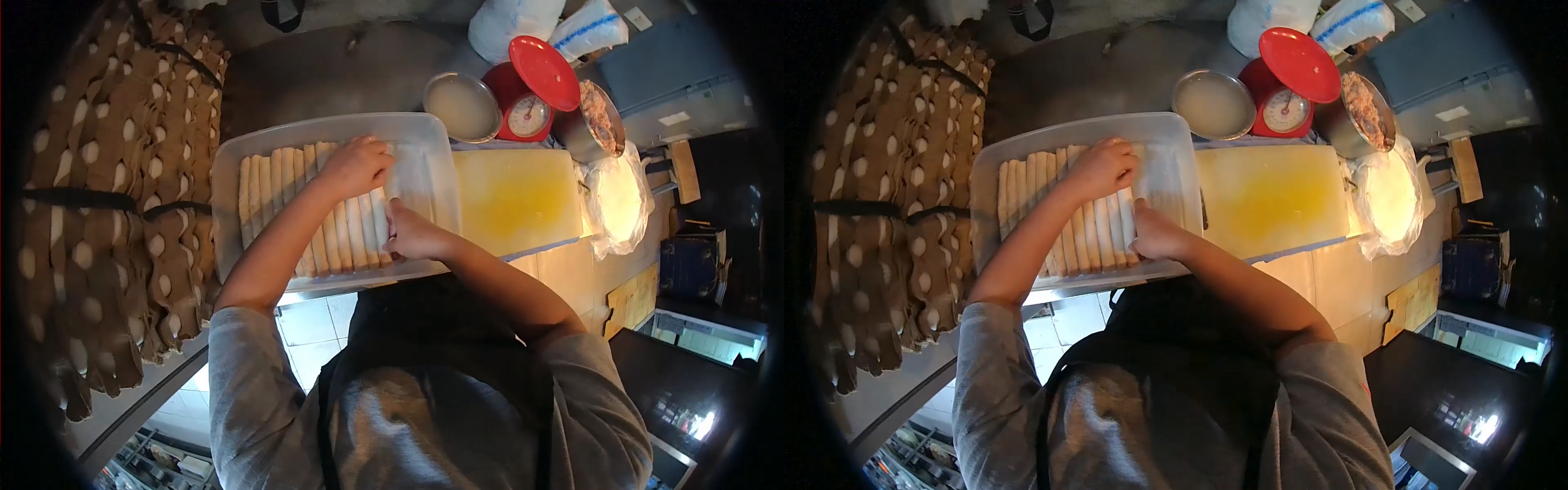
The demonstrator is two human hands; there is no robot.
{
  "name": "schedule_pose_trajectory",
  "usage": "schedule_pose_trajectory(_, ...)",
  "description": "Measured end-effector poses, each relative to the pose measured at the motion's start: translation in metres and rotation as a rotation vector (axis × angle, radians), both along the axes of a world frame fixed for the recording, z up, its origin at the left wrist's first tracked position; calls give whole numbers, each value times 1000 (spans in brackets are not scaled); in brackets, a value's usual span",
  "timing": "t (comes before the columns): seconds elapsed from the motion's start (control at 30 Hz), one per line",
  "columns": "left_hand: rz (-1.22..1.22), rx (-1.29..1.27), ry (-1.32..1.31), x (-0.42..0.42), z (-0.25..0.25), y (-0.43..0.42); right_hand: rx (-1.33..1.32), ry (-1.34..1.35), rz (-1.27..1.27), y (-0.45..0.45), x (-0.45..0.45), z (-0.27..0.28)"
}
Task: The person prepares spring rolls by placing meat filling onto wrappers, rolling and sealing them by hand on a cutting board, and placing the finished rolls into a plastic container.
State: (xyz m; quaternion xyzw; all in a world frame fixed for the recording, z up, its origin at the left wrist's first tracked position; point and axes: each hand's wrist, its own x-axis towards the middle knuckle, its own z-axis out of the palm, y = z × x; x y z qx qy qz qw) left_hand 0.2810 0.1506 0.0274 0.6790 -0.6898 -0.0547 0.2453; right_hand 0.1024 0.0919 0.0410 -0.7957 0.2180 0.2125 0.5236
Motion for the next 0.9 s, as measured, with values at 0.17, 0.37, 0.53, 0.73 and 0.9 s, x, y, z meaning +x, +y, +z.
schedule_pose_trajectory(0.17,-25,172,-85,-2,4,3,-164,-14,122,-2,-4,13)
schedule_pose_trajectory(0.37,-66,356,-200,-33,6,24,-188,-252,119,-31,-27,80)
schedule_pose_trajectory(0.53,-22,312,-236,-35,7,25,64,-454,-258,-102,-88,111)
schedule_pose_trajectory(0.73,65,350,-267,-45,23,19,-32,-474,-732,-224,-207,101)
schedule_pose_trajectory(0.9,464,-345,88,-92,73,-15,-550,-411,-934,-340,-315,43)
